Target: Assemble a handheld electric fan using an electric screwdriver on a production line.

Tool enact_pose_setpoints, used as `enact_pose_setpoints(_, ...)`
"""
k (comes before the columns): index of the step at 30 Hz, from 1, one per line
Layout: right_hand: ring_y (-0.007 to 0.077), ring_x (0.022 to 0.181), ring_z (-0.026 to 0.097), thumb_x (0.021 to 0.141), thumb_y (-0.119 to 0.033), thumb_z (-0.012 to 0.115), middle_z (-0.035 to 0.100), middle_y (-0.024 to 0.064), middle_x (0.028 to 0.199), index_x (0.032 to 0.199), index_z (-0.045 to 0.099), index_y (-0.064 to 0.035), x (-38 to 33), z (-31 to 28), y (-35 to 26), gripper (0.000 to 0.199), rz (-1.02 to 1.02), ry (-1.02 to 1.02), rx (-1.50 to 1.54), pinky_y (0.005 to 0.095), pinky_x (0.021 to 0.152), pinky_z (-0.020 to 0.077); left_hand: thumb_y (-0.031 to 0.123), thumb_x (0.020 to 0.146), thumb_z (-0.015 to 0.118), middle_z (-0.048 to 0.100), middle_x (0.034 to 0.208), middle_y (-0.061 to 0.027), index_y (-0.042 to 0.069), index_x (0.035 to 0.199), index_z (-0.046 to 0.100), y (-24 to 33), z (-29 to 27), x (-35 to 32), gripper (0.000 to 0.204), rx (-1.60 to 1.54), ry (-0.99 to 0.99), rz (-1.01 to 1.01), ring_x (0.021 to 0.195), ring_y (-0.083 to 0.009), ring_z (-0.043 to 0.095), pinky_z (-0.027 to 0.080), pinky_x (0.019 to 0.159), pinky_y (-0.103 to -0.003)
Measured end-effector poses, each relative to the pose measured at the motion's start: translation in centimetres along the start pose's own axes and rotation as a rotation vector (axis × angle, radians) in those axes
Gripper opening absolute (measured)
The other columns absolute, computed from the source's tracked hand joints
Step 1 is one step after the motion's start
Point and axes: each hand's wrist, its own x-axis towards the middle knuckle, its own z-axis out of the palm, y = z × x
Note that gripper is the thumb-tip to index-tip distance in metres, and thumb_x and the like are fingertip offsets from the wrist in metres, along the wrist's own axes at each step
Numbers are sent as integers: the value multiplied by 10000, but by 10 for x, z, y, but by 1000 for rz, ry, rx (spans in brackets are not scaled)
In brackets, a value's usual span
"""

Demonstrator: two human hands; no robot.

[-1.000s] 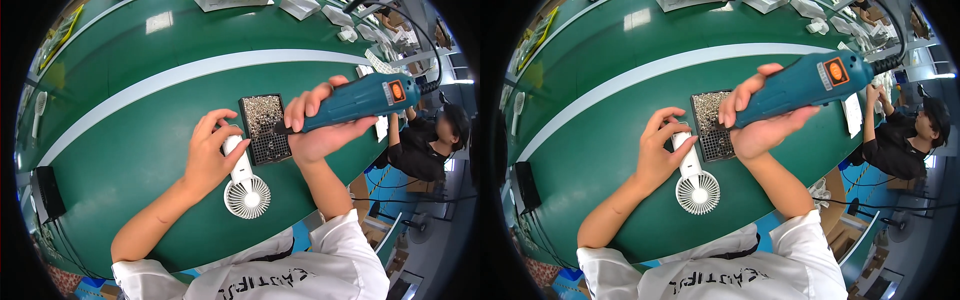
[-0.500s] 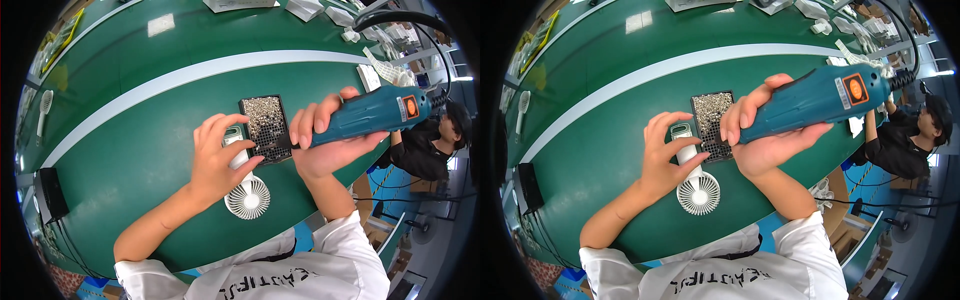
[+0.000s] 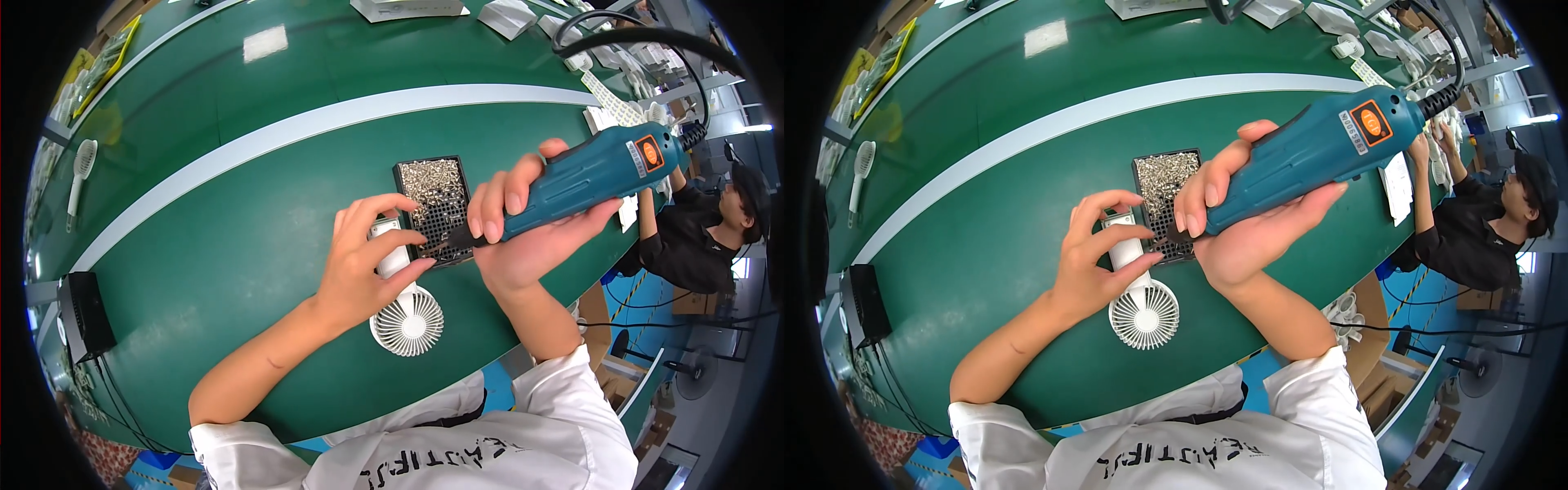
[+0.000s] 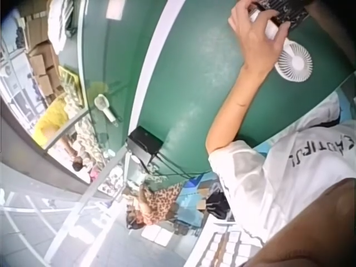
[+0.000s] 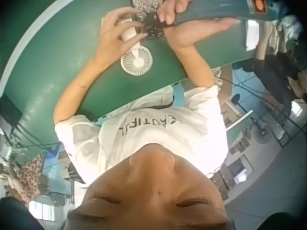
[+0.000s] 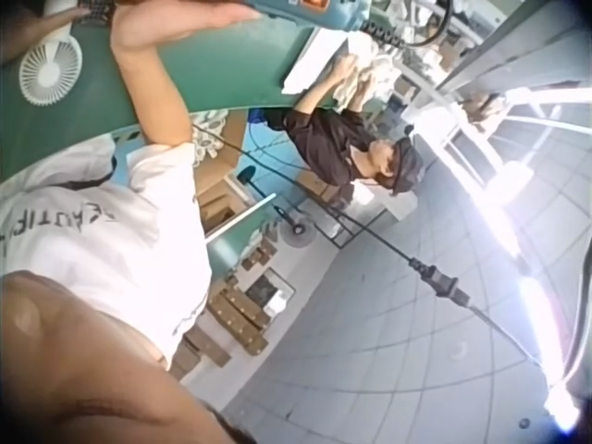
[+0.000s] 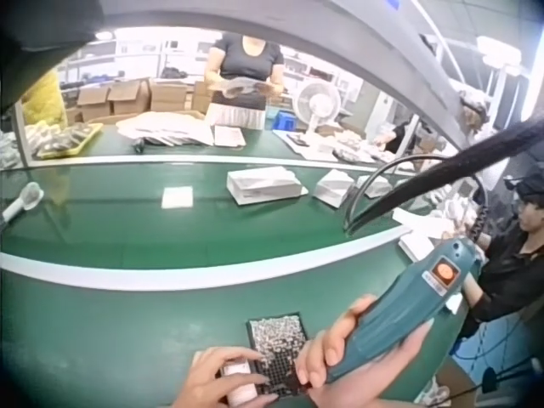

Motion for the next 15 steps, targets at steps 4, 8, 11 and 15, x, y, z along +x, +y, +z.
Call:
enact_pose_setpoints(4,143,363,381,867,-756,192,430,20,616,1133,472,-87,0,0,0,773,-1,20,-5,288,332,340,64,605,804,602,1097,-79,65,748,687,-4,-1,2,185,6,27,79,1001,-257,541,385,824,-378)
enact_pose_setpoints(8,143,358,373,876,-743,196,425,20,615,1127,474,-77,0,1,-1,764,-22,16,15,286,330,338,80,598,816,610,1072,-82,71,742,696,-8,-1,1,188,42,27,136,976,-261,545,396,821,-382)
enact_pose_setpoints(11,142,357,373,878,-741,186,424,20,609,1119,475,-76,0,1,-2,764,-35,14,30,287,328,335,77,611,798,616,1089,-67,51,704,662,-8,-3,0,166,20,26,155,998,-257,545,371,836,-383)
enact_pose_setpoints(15,144,352,375,874,-746,173,428,22,602,1117,476,-76,-4,9,-1,775,52,53,-5,286,328,338,89,617,793,617,1080,-62,43,677,646,-8,-6,-1,165,55,-19,227,993,-253,545,376,838,-393)
